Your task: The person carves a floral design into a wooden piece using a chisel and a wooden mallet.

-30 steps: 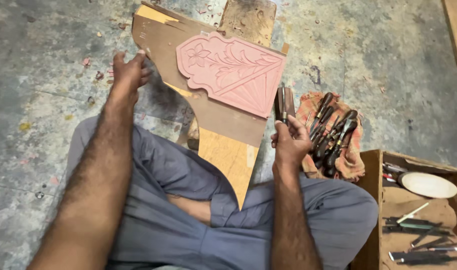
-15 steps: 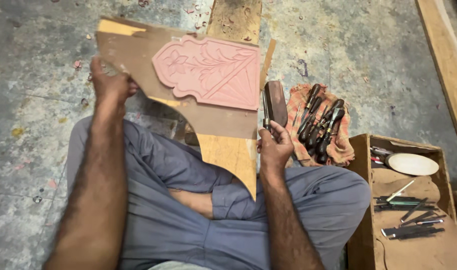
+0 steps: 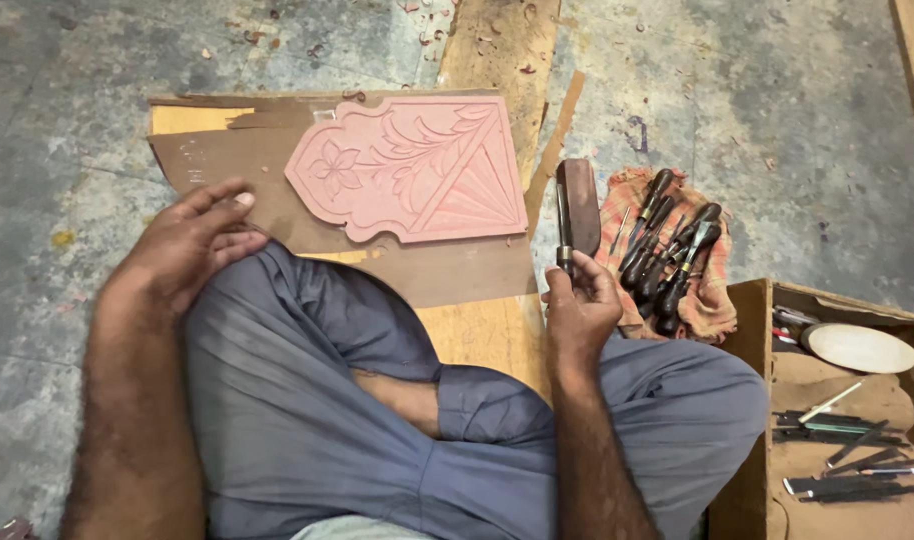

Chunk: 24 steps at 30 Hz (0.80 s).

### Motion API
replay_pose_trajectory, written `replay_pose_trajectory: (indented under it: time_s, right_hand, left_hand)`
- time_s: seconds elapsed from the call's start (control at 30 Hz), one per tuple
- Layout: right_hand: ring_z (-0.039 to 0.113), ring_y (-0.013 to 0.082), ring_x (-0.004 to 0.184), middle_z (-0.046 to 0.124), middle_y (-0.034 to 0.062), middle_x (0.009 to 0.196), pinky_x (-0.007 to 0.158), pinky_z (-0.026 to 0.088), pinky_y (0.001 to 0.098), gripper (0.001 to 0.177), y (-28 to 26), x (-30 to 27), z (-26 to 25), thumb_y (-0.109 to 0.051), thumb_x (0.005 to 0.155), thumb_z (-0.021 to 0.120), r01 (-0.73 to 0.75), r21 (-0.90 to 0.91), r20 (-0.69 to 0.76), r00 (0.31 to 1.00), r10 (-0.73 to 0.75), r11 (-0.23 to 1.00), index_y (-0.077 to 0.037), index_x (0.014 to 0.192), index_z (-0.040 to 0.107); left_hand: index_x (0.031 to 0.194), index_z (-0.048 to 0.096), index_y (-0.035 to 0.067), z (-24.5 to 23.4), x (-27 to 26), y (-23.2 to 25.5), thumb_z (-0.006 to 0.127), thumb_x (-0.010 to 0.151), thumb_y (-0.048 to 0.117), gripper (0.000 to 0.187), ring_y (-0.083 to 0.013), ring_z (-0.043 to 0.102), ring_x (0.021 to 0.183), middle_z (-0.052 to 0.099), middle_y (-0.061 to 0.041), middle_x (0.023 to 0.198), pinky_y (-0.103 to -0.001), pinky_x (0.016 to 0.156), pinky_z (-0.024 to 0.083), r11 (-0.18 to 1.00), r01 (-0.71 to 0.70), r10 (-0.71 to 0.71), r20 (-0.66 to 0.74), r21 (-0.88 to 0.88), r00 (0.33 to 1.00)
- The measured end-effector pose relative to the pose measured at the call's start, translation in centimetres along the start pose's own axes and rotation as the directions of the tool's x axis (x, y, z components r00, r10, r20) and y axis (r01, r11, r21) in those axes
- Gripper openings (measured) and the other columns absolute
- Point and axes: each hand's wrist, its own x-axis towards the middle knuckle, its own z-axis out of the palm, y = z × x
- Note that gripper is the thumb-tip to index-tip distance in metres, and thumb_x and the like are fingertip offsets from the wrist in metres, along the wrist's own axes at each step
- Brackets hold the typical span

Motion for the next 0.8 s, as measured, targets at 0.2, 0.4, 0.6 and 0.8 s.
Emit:
replay_pose_trajectory:
  time_s: [0.2, 0.4, 0.6, 0.8]
  right_hand:
    - [0.067, 0.0076, 0.09, 0.07, 0.0058, 0.104, 0.078, 0.055, 0.0203, 0.031, 0.0, -0.7, 0.1, 0.001, 0.091, 0.072, 0.184, -0.025, 0.039, 0.982, -0.183, 0.983, 0.007, 0.12, 0.065]
    - [0.067, 0.0078, 0.088, 0.07, 0.0051, 0.103, 0.075, 0.055, 0.0215, 0.032, -0.6, -0.6, 0.3, -0.001, 0.09, 0.072, 0.159, 0.006, 0.03, 0.987, -0.159, 0.987, 0.006, 0.12, 0.064]
    - [0.067, 0.0116, 0.099, 0.068, 0.0071, 0.112, 0.088, 0.056, 0.025, 0.029, -0.1, -1.0, 0.0, -0.001, 0.093, 0.073, 0.321, -0.179, 0.054, 0.947, -0.316, 0.93, 0.004, 0.121, 0.065]
    - [0.067, 0.015, 0.11, 0.066, 0.0089, 0.125, 0.096, 0.057, 0.0289, 0.027, -0.1, -1.3, -1.0, -0.002, 0.1, 0.072, 0.35, -0.287, 0.112, 0.937, -0.331, 0.892, 0.001, 0.126, 0.066]
  left_hand:
    - [0.12, 0.06, -0.005, -1.4, -1.0, -0.2, 0.062, 0.103, 0.024, 0.034, -0.0265, 0.071, 0.097, 0.066, -0.016, 0.105, -0.039, 0.093, 0.061, 0.987, 0.014, 0.016, 0.185, -0.159, 0.983]
    - [0.118, 0.061, 0.001, -0.4, -4.9, 0.0, 0.063, 0.099, 0.024, 0.03, -0.0235, 0.071, 0.095, 0.069, -0.011, 0.102, -0.04, 0.09, 0.059, 0.997, -0.04, 0.031, 0.128, 0.067, 0.991]
    - [0.114, 0.069, 0.008, 10.9, -15.0, -1.0, 0.076, 0.087, 0.023, 0.032, -0.0167, 0.073, 0.086, 0.076, -0.008, 0.093, -0.033, 0.079, 0.061, 0.962, -0.116, -0.067, 0.627, 0.246, 0.776]
    - [0.119, 0.068, 0.009, 12.6, -14.5, -2.1, 0.075, 0.089, 0.023, 0.034, -0.0187, 0.071, 0.095, 0.074, -0.009, 0.103, -0.034, 0.085, 0.058, 0.949, -0.183, -0.094, 0.786, 0.256, 0.611]
